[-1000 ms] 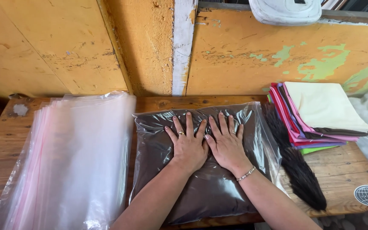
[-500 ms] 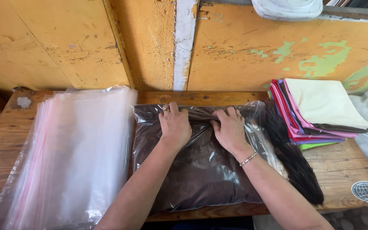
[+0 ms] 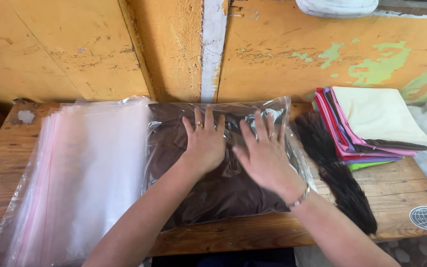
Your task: Folding a brown fabric cushion cover and inserting it into a clear plastic bag for packaging.
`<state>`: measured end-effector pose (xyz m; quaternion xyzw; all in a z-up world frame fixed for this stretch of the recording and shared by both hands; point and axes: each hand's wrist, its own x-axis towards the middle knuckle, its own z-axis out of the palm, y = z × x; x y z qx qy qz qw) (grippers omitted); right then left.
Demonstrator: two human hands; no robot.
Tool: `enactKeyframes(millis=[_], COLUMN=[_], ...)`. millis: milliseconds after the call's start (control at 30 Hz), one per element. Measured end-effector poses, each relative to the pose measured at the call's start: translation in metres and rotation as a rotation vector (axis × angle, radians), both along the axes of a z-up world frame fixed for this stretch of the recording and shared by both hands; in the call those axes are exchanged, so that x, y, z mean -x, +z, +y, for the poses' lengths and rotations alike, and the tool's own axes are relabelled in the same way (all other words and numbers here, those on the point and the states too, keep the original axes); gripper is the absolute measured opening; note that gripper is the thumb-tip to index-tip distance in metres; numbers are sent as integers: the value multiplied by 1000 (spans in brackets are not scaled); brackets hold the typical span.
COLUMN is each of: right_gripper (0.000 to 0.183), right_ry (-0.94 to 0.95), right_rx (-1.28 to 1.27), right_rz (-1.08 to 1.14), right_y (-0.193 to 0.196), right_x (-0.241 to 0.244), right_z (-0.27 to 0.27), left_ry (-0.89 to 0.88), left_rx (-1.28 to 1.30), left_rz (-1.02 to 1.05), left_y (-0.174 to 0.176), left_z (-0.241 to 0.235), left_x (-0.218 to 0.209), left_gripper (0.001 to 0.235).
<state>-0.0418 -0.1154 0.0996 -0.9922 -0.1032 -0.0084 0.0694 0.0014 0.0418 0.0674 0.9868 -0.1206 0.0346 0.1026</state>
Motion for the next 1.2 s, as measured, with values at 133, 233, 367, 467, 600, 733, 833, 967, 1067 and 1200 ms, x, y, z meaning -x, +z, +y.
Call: enactKeyframes(millis=[133,233,367,467,600,733,833,967,1067,1200], right_gripper=[74,78,77,80,80,80,80,80,80,50], right_ry=[274,308,215,246,284,273,264,268,307,321], right_rx=[116,160,151,156,175,148,108,75,-41,-520], right_rz=[-107,-288,-22,-64,-111,-86,-85,-62,25,-109], right_y=[-85,-122,-105,-116,-116,-120,-119,-112,-102,-72], right_x=[43,42,12,8,43,38,19,29,39,28], right_z=[-16,-25,-13,-15,-20,-22,-18,-19,-31,-69], left_ry=[-71,-63,15,19,-27,-45,-17,-24,-73,-91], left_rx=[-108,-113,-49,-32,-33,-70,-79,-79,-28,-66], left_rz=[281,280,188,148,172,215,198,242,224,245], left_y=[-13,-36,-52,-61,-50,-58,-62,-49,-50,-45], left_z=[-8,-15,-22,-19,-18,-22,-20,-18,-9,10], left_x=[37,38,10,10,42,34,16,26,37,31], left_gripper=[65,66,65,64,65,65,66,66,63,63])
